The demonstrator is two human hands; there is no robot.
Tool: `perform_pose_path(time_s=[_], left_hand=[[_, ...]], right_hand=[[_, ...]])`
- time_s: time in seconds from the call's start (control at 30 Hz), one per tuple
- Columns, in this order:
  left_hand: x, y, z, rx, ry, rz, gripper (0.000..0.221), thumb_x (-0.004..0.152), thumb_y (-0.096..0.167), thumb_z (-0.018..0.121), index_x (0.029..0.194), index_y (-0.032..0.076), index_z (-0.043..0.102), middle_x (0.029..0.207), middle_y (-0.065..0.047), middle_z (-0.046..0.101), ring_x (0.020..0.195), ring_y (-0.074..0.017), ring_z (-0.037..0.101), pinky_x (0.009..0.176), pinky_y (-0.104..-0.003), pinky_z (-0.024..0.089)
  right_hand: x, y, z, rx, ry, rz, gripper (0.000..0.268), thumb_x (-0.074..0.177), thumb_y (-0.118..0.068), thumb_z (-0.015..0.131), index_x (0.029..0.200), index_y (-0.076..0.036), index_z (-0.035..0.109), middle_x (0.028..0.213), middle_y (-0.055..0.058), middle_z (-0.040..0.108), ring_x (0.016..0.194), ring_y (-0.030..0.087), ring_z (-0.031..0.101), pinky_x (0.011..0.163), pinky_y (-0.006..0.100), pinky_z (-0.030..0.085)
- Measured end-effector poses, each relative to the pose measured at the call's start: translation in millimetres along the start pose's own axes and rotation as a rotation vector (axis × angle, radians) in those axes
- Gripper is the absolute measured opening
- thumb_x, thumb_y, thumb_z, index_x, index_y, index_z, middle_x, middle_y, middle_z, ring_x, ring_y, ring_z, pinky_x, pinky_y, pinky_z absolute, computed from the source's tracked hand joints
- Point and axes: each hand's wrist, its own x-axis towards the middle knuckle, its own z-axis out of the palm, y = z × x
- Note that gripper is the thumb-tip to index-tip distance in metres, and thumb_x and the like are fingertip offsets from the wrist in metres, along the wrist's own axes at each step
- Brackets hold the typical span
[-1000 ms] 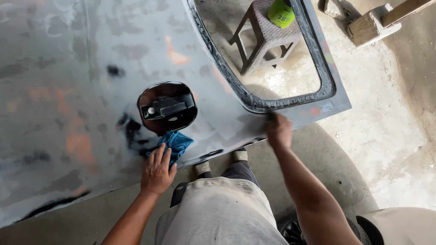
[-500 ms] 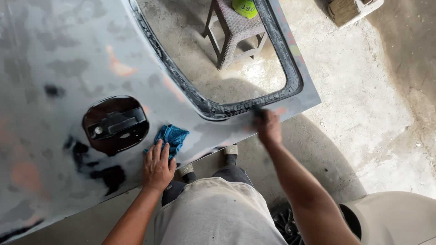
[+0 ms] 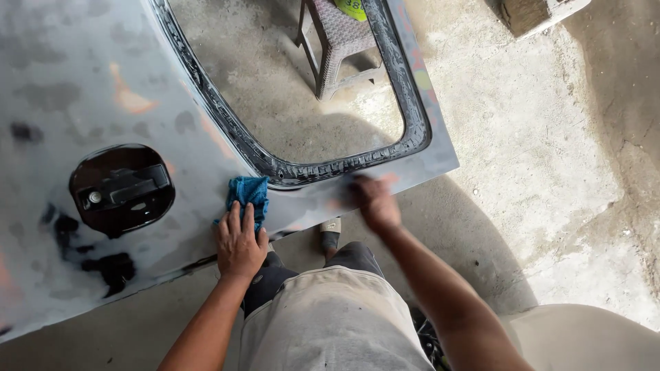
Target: The person scrubs a silver car door with a small black sponge and wipes the surface with a blue cloth. They work around the fuel cap and along the window frame, repeatedly scrubbing and wiping the same areas.
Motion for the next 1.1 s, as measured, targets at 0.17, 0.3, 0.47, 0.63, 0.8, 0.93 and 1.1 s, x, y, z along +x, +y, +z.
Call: perform_pose_path(time_s=[0.17,0.3,0.47,0.63,0.8,0.93,1.1], left_hand=[[-0.7,3.5,2.9,0.011,-0.015,-0.045,0.064,0.093,0.036,0.062,0.151,0.012,0.048,0.157,-0.016,0.039,0.137,-0.0386,0.042,0.112,-0.052,0.04],[-0.3,13.4,-0.3,-0.004,-0.012,-0.095,0.065,0.092,0.033,0.063,0.151,0.011,0.049,0.158,-0.016,0.041,0.138,-0.0384,0.043,0.111,-0.051,0.041],[3.4,26.9,-7.3,-0.007,0.047,-0.056,0.064,0.09,0.033,0.065,0.148,0.009,0.053,0.155,-0.018,0.045,0.134,-0.039,0.046,0.112,-0.051,0.041],[7.6,57.9,-4.3,-0.049,0.069,0.063,0.063,0.088,0.037,0.065,0.144,0.008,0.056,0.15,-0.018,0.048,0.129,-0.0395,0.048,0.108,-0.052,0.043],[21.3,99.0,0.9,-0.188,0.0,0.116,0.064,0.091,0.048,0.064,0.142,0.009,0.059,0.148,-0.016,0.048,0.122,-0.0379,0.051,0.098,-0.054,0.044],[36.3,89.1,7.0,-0.133,0.007,0.104,0.058,0.086,0.045,0.065,0.131,0.009,0.062,0.152,-0.014,0.047,0.127,-0.0364,0.05,0.099,-0.054,0.043],[39.0,36.3,19.0,-0.165,-0.019,0.184,0.038,0.094,0.036,0.061,0.114,0.004,0.06,0.158,-0.019,0.043,0.146,-0.0399,0.041,0.119,-0.052,0.038]], right_hand=[[20.6,3.0,-67.2,0.053,0.2,0.385,0.032,0.095,-0.027,0.057,0.121,-0.008,0.058,0.119,0.019,0.062,0.102,0.04,0.057,0.093,0.05,0.046],[14.3,-54.1,9.0,-0.455,-0.128,-0.159,0.036,0.095,-0.024,0.051,0.126,-0.008,0.058,0.124,0.017,0.055,0.112,0.035,0.055,0.104,0.053,0.042],[19.3,-73.1,-25.1,-0.03,-0.326,-0.157,0.038,0.1,-0.023,0.052,0.136,-0.015,0.057,0.142,0.012,0.054,0.123,0.032,0.054,0.106,0.046,0.043],[8.6,28.9,-75.8,0.151,0.14,0.295,0.025,0.103,-0.022,0.055,0.123,-0.013,0.068,0.131,0.013,0.067,0.115,0.032,0.06,0.099,0.044,0.05],[23.8,-14.7,-88.3,0.302,0.08,0.582,0.025,0.102,-0.025,0.054,0.118,-0.012,0.068,0.113,0.014,0.072,0.097,0.032,0.07,0.088,0.043,0.056],[10.9,-60.0,-13.6,0.097,0.038,-0.071,0.035,0.093,-0.014,0.063,0.128,-0.012,0.059,0.134,0.013,0.062,0.121,0.035,0.059,0.104,0.048,0.046],[10.4,4.2,-44.1,0.078,0.109,-0.085,0.033,0.096,-0.018,0.058,0.128,-0.011,0.063,0.132,0.012,0.063,0.124,0.033,0.057,0.105,0.045,0.045]])
